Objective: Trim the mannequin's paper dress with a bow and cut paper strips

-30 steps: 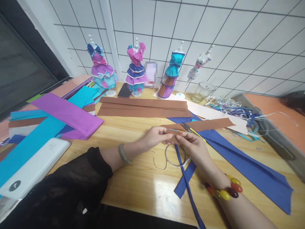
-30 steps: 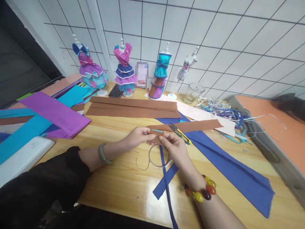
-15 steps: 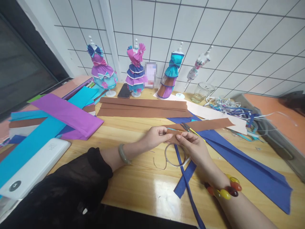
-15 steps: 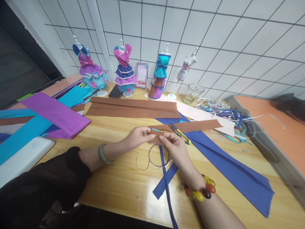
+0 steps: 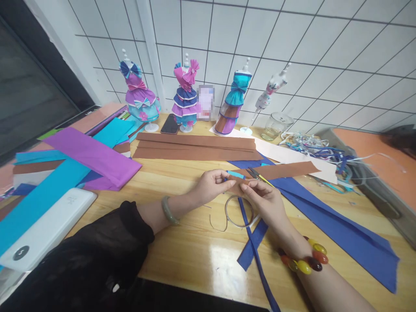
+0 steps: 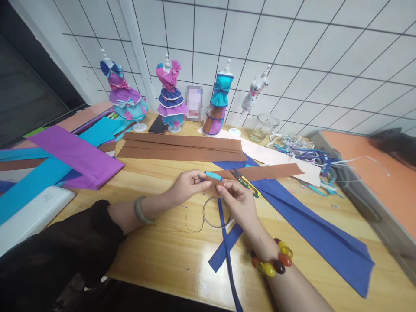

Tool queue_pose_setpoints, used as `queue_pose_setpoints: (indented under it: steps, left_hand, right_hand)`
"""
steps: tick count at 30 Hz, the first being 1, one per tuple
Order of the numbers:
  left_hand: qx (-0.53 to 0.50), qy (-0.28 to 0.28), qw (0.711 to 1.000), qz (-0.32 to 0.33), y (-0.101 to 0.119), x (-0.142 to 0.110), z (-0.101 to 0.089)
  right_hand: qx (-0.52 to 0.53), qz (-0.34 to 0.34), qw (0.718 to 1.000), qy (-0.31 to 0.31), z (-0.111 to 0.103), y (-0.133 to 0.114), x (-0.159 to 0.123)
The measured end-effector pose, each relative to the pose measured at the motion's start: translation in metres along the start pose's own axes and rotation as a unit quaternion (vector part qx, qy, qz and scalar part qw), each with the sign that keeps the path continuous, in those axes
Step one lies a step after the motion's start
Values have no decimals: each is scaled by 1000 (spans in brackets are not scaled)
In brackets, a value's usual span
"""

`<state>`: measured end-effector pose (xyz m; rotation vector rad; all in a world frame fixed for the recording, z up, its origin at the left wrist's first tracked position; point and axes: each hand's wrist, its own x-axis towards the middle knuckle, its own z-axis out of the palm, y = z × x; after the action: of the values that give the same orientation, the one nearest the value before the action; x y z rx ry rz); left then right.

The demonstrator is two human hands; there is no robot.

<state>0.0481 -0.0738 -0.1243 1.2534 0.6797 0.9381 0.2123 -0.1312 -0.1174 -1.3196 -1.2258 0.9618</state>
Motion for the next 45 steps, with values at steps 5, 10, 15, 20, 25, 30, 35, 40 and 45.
queue_pose_setpoints:
  steps: [5,10,15,20,25,30,35,40,45]
  left_hand:
    - [7,50,998,45,0,6,-7]
    - [40,151,985,74,-4,12,-14]
    - [-32,111,991,61,5,6,-4]
    - [-44,22,998,29,16,-9,9]
    - [-26,-13,999,-22,12,-10,8]
    - [-1,-2,999,-43,6,-5,3]
    - [-11,-28,997,-65,5,-3,0]
    - [-9,-27,997,-65,4,-3,0]
    - [-11,-27,997,-70,4,-2,-1]
  right_hand:
    - [31,64,997,35,1,-6,3]
    - [22,86,994,59,-2,-5,8]
    - [14,97,994,57,-5,-4,10]
    - [-1,71,997,20,-5,-9,8]
    - [29,57,998,-10,-4,-14,3]
    - [34,33,998,-31,-4,-12,1]
    - [9,27,998,-47,-5,-13,1]
    - [-16,26,998,-54,-3,-17,1]
    - [-13,8,999,-48,-3,-15,1]
